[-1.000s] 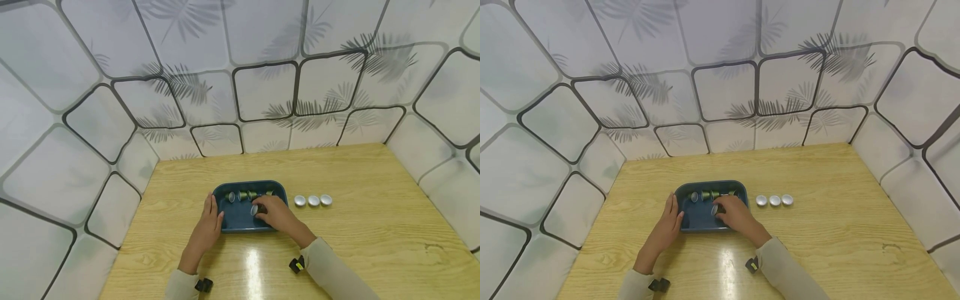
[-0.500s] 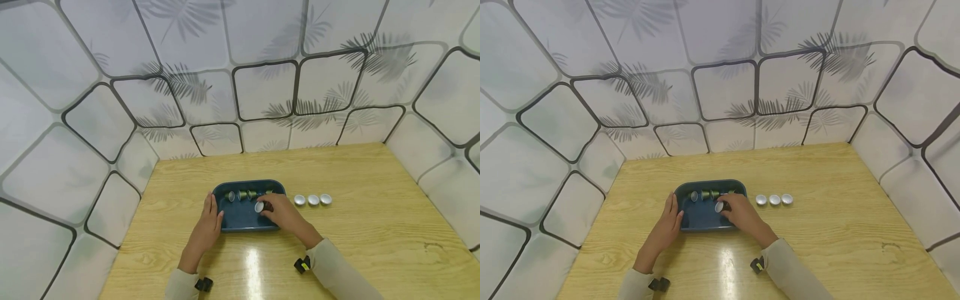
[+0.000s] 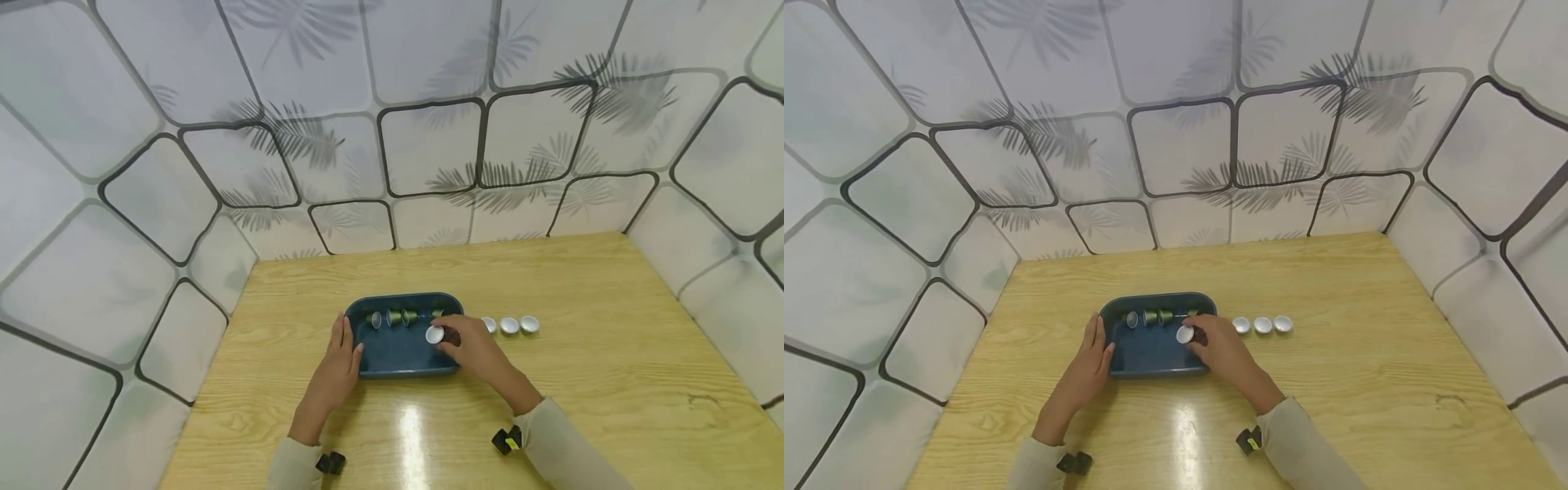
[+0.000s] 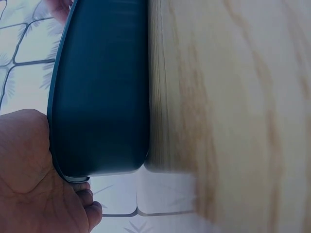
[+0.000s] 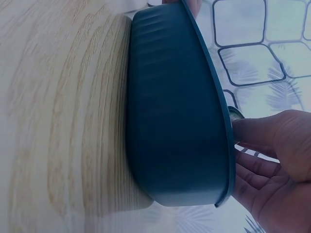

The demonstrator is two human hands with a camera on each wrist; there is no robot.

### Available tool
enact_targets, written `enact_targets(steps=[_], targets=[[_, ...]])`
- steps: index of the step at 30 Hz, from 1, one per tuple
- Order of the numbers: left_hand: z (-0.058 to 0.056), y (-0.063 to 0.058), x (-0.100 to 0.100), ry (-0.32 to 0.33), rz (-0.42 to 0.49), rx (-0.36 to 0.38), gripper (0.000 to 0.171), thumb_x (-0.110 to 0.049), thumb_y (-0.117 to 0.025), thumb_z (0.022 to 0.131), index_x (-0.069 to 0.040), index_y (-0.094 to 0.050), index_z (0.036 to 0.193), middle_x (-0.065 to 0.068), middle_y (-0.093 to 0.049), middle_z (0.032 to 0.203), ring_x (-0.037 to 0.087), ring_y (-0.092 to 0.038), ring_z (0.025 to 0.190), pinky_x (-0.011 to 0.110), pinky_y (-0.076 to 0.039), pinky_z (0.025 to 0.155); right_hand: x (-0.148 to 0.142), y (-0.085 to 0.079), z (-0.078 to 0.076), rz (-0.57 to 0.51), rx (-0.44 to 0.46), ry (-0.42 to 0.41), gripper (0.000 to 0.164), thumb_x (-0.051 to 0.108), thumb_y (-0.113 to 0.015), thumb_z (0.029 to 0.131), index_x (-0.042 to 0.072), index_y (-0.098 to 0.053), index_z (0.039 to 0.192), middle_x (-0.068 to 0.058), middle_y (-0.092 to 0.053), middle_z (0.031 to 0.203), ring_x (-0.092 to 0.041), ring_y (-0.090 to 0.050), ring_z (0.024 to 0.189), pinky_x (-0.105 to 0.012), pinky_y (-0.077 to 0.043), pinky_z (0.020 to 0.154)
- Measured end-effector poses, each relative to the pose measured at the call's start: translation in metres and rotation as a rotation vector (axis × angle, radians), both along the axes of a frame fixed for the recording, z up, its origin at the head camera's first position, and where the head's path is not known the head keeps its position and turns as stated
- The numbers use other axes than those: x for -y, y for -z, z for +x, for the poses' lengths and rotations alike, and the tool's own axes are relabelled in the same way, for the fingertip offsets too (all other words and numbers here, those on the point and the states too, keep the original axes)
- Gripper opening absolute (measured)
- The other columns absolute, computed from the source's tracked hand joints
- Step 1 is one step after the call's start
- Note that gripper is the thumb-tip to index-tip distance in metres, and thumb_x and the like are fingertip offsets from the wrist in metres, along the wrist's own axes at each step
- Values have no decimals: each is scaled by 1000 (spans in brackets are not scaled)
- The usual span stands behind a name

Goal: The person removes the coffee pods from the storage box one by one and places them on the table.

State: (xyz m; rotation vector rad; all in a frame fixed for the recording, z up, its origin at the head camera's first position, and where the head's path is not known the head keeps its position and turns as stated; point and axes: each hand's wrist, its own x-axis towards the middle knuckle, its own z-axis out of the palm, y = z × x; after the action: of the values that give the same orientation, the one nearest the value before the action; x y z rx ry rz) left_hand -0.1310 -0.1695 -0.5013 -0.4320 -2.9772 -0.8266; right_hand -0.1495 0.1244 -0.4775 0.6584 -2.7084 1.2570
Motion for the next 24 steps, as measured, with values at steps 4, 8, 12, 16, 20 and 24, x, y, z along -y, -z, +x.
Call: enact_targets(steps=[4,8,12,16,20,24], targets=[[0,0,1,-1,7,-18,66,-22,-42,111,13,-9,157,29,0,166,42,-15,152,55,-34,114,-4,-3,2,-30,-30,8,41,-1,-82,82,2,-71,122,-8,-73,105,-12,-68,80,-23,-56,67],[-1,2,2,1,7,-29,65,-20,-43,111,13,-10,157,29,0,166,44,-17,151,55,-35,113,-10,-3,5,-72,-49,25,42,-4,-83,81,2,-72,121,-10,-74,106,-14,-70,81,-25,-58,68],[-1,2,2,1,10,-16,66,-22,-41,112,12,-8,157,26,3,167,42,-16,152,55,-34,114,-17,-2,8,-94,-32,40,42,-4,-81,82,0,-70,123,-11,-73,109,-16,-71,85,-27,-58,71],[0,2,2,1,13,1,67,-24,-41,112,10,-6,158,24,5,167,40,-13,153,53,-33,115,-24,-3,11,-85,-44,54,43,-2,-81,84,-1,-69,125,-9,-73,110,-18,-70,88,-28,-59,73],[0,2,1,4,16,0,67,-24,-40,112,11,-6,158,25,5,167,41,-13,153,54,-33,114,-32,-4,14,-80,-69,64,44,-3,-82,83,-2,-69,125,-9,-73,109,-19,-71,88,-27,-59,73],[0,2,1,7,15,-4,66,-24,-40,112,11,-6,158,24,6,167,40,-11,153,53,-32,115,-41,-5,15,-110,-95,90,44,-5,-82,81,-3,-70,122,-11,-73,109,-23,-72,89,-30,-59,72]])
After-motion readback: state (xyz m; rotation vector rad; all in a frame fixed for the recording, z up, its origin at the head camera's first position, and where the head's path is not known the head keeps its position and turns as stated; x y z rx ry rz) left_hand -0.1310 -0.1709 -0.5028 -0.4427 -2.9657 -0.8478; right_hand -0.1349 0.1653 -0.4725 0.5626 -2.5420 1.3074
